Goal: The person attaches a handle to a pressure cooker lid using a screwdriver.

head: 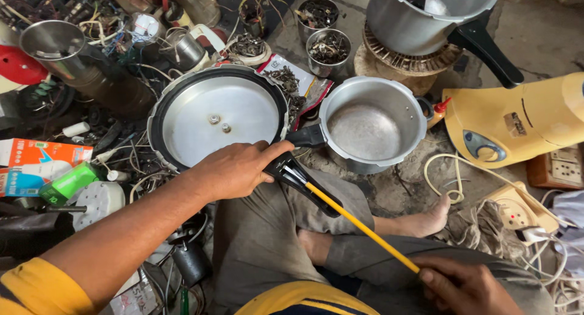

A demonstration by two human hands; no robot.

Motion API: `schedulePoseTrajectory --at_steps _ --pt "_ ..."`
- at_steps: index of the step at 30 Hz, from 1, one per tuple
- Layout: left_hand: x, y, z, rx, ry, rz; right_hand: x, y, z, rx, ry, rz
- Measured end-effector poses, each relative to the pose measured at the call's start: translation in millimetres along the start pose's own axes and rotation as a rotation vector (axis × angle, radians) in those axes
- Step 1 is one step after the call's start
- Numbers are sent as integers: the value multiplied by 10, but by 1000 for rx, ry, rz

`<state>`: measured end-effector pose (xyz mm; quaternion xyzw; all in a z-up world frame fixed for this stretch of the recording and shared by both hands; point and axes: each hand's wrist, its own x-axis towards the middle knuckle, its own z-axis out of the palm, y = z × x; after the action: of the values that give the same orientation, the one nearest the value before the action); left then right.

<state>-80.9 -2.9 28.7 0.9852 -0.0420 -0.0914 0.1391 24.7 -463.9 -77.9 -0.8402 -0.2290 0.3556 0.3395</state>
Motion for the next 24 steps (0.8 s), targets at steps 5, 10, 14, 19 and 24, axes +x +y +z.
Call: schedulePoseTrajectory --at_steps 5,10,14,19,24 --pt "-62 -51 33 -12 13 7 28 3 -31 227 -192 293" --pt "-86 -93 73 -1 66 37 -51 53 48 -140 58 -449" --pt "-118 -48 79 91 73 40 -93 163 128 -134 60 -391" --pt "-152 94 179 230 208 -4 -143 447 257 -214 -31 -117" --pt "-134 67 231 228 197 -17 -104 845 157 -235 9 -250"
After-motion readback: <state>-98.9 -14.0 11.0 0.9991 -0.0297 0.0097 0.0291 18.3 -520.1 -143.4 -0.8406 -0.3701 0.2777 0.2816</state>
